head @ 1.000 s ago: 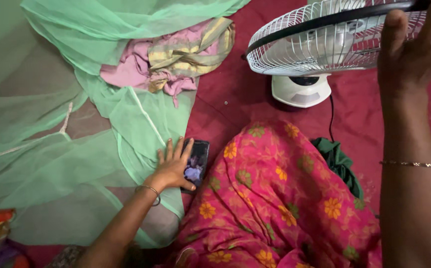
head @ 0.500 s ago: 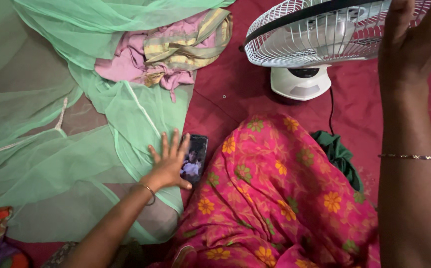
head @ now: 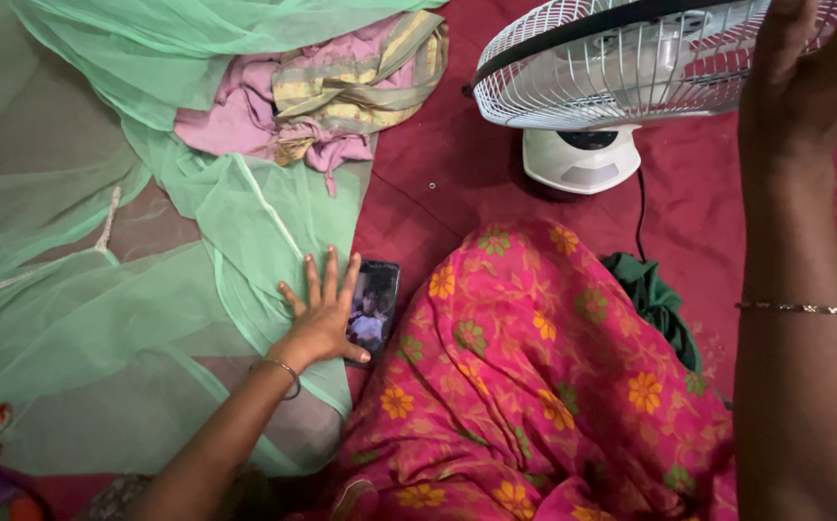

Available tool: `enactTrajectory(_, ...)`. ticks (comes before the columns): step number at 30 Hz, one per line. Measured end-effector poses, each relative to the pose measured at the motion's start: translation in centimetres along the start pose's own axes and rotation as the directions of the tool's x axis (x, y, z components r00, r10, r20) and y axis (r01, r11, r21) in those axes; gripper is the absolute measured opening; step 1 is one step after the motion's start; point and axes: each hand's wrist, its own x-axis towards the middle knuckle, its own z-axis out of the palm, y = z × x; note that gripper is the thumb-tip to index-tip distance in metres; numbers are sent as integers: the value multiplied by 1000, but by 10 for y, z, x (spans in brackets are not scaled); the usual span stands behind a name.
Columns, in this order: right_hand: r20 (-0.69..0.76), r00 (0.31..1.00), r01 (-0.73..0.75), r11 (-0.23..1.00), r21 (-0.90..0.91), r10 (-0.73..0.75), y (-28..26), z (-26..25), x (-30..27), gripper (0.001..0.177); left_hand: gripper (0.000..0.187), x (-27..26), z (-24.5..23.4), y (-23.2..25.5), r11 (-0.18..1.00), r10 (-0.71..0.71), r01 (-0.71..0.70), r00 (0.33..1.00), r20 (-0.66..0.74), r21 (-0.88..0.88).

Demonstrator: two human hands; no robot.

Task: The person removes the front grille of a white table fan, then uses a green screwdriver to loosen a screw on the fan's neck. They reattach the front grille and adjust the fan head, completing the reassembly.

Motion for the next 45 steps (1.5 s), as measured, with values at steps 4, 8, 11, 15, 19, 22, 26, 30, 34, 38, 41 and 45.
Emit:
enactTrajectory(4, 12, 999, -47, 999, 14, 47, 15, 9, -9, 43, 166, 3, -16, 2, 999, -16, 16, 1000, 7, -36)
enactTrajectory(8, 100, 988, -128, 986, 103, 118, 28, 11, -16, 42, 163, 18, -54, 7, 983, 20, -53, 982, -187, -174)
enactTrajectory(11, 80, 992, -102, 993, 55, 98, 21, 8, -9, 44, 161, 22, -87, 19, 967, 109, -159, 965, -240, -199)
enactTrajectory(15, 125, 973, -208, 971, 119, 193, -5, -3, 2, 48, 153, 31, -117, 47, 910, 201, -315, 904, -377, -270)
enactTrajectory(19, 0, 1000, -15, 999, -51, 15, -30, -17, 28, 46, 143, 50, -138, 90, 733, 373, -628, 691, -619, -259)
enactTrajectory(22, -62, 992, 94, 975, -201, -108, -43, -23, 50, 52, 141, 67, -161, 125, 600, 430, -780, 500, -752, -176)
enactTrajectory(26, -68, 995, 50, 975, -214, -66, -53, -25, 54, 58, 141, 82, -193, 162, 538, 404, -839, 345, -847, -85)
enactTrajectory(30, -101, 993, 33, 982, -185, -53, -56, -15, 55, 61, 147, 89, -225, 186, 554, 442, -831, 252, -861, 42)
enactTrajectory(34, -89, 995, 31, 983, -181, -48, -58, -15, 55, 61, 149, 100, -247, 204, 560, 486, -816, 187, -854, 140)
enactTrajectory(38, -84, 995, 32, 980, -194, -49, -63, -15, 59, 60, 141, 108, -255, 215, 554, 513, -810, 148, -845, 194)
enactTrajectory(41, -85, 996, 11, 983, -181, -27, -65, -15, 60, 60, 128, 109, -258, 217, 584, 485, -801, 215, -848, 131)
enactTrajectory(45, -198, 979, -76, 989, -127, 49, -62, -8, 61, 64, 109, 102, -265, 216, 585, 482, -799, 207, -851, 137)
